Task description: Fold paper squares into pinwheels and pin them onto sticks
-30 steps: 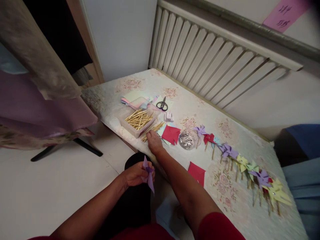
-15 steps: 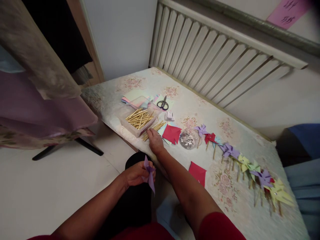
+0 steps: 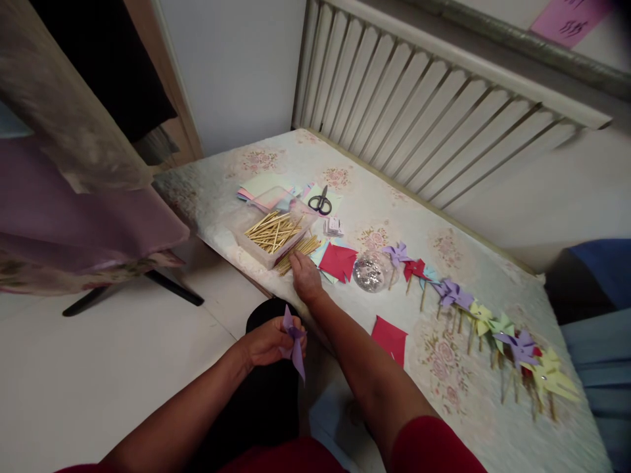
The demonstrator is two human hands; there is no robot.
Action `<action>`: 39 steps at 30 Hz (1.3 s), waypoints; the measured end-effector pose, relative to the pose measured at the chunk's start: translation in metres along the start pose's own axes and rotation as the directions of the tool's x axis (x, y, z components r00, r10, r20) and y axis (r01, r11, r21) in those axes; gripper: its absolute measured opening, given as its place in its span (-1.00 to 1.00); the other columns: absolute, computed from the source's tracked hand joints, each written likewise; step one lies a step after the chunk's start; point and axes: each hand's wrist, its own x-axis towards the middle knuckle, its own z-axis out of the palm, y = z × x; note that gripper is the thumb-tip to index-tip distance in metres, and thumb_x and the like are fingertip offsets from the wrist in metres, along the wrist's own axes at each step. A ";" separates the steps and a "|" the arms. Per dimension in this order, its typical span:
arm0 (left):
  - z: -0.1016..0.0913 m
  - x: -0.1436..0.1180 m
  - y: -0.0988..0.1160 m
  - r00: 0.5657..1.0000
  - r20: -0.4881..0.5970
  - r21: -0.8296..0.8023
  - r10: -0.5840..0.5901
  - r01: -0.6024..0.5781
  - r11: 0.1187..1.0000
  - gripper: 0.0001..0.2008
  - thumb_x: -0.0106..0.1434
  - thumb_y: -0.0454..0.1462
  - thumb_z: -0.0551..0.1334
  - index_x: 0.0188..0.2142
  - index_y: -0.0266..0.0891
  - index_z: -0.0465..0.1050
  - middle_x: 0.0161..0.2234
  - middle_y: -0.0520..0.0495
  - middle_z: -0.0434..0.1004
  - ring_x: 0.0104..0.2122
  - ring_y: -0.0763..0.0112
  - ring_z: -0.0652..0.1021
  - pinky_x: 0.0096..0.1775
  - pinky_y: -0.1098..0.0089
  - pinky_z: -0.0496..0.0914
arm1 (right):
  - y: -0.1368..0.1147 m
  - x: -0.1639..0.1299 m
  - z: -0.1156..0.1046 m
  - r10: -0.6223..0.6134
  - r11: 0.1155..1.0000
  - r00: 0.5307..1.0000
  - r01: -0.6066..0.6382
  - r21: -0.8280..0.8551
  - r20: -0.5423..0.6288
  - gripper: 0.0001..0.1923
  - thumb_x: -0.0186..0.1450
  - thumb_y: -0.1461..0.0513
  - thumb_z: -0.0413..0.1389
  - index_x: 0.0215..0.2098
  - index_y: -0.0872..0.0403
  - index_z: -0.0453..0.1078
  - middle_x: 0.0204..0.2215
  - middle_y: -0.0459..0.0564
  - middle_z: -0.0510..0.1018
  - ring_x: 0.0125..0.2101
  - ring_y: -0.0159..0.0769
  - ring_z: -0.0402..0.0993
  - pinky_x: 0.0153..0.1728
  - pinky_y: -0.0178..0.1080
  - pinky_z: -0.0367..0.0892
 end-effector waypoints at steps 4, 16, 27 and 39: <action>0.001 0.000 0.001 1.000 0.004 0.007 0.000 0.000 1.000 -0.77 -0.02 -0.47 0.40 -0.47 -0.26 0.37 -0.51 0.03 0.42 -0.45 0.38 0.49 -0.25 0.28 0.41 | -0.001 0.000 -0.002 0.002 1.000 0.999 -0.002 -0.002 0.032 -0.68 0.44 0.37 -0.01 0.08 0.16 0.48 0.07 0.24 0.52 0.02 -0.13 0.41 0.10 -0.12 0.33; -0.002 0.000 0.000 1.000 -0.012 0.010 -0.005 0.005 1.000 -0.77 -0.05 -0.49 0.38 -0.47 -0.26 0.38 -0.50 0.02 0.43 -0.43 0.38 0.49 -0.25 0.28 0.40 | 0.000 -0.004 -0.003 -0.011 0.997 1.000 0.011 -0.075 -0.007 -0.78 0.45 0.32 0.01 -0.21 0.08 0.51 -0.19 0.10 0.54 -0.14 -0.16 0.38 -0.08 -0.21 0.30; -0.004 0.000 -0.002 1.000 0.014 0.005 0.011 -0.011 1.000 -0.79 -0.01 -0.46 0.40 -0.44 -0.26 0.40 -0.49 0.03 0.42 -0.44 0.41 0.47 -0.23 0.29 0.40 | -0.001 -0.006 -0.004 -0.052 0.997 0.999 0.052 -0.061 0.014 -0.77 0.46 0.32 0.00 -0.20 0.08 0.51 -0.18 0.12 0.53 -0.16 -0.18 0.38 -0.15 -0.21 0.29; -0.013 0.002 -0.006 1.000 -0.007 0.018 0.005 -0.004 1.000 -0.76 -0.02 -0.48 0.41 -0.39 -0.26 0.42 -0.46 0.01 0.47 -0.41 0.36 0.53 -0.21 0.26 0.43 | -0.010 -0.019 -0.014 -0.121 0.993 0.992 0.120 -0.025 -0.047 -0.75 0.45 0.35 -0.02 -0.24 0.08 0.51 -0.22 0.10 0.55 -0.19 -0.20 0.40 -0.17 -0.22 0.32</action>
